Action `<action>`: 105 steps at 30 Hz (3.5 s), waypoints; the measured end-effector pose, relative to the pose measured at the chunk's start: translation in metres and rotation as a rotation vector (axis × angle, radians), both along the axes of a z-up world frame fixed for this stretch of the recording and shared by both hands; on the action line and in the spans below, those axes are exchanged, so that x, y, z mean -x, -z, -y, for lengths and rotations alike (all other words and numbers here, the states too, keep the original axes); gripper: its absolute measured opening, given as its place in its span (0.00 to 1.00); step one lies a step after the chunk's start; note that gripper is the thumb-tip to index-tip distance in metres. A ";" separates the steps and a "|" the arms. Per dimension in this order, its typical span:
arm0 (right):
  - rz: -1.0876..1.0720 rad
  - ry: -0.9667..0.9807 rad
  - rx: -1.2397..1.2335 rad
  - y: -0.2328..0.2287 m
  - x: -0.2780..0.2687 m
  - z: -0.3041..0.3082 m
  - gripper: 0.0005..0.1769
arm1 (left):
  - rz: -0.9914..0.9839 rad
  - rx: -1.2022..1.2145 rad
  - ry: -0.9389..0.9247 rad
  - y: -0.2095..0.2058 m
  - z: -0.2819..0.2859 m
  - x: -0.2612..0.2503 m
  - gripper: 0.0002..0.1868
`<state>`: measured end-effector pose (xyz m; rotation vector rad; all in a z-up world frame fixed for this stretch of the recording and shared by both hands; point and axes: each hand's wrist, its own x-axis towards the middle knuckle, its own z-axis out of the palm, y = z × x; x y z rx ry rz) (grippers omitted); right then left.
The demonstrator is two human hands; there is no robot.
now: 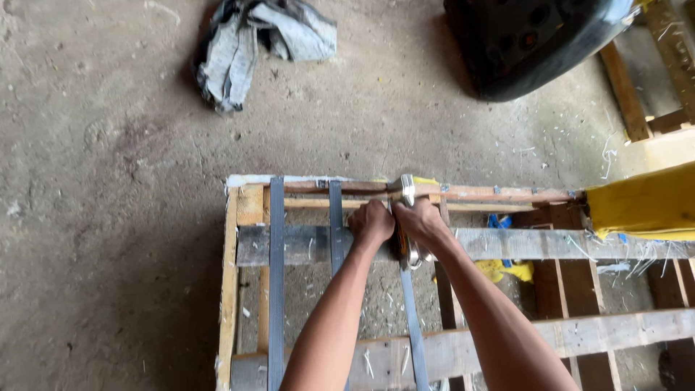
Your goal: The person attaches webbing to a wooden furniture frame using a manual staple gun and cuts the webbing with scissors.
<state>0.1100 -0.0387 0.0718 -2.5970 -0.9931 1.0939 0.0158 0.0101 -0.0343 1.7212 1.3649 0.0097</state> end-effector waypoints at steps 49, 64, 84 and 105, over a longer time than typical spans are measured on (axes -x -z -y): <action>-0.330 0.401 0.122 -0.229 0.017 0.553 0.26 | 0.354 0.529 -0.731 -0.158 0.446 0.104 0.20; -0.344 0.121 0.280 -0.207 0.030 0.680 0.27 | 0.453 0.515 -0.875 -0.149 0.627 0.137 0.20; -0.287 0.097 0.279 -0.101 0.189 0.698 0.25 | 0.438 0.685 -0.816 -0.073 0.727 0.224 0.21; -0.294 0.158 0.083 -0.084 0.225 0.680 0.17 | 0.607 0.806 -0.838 -0.070 0.724 0.241 0.18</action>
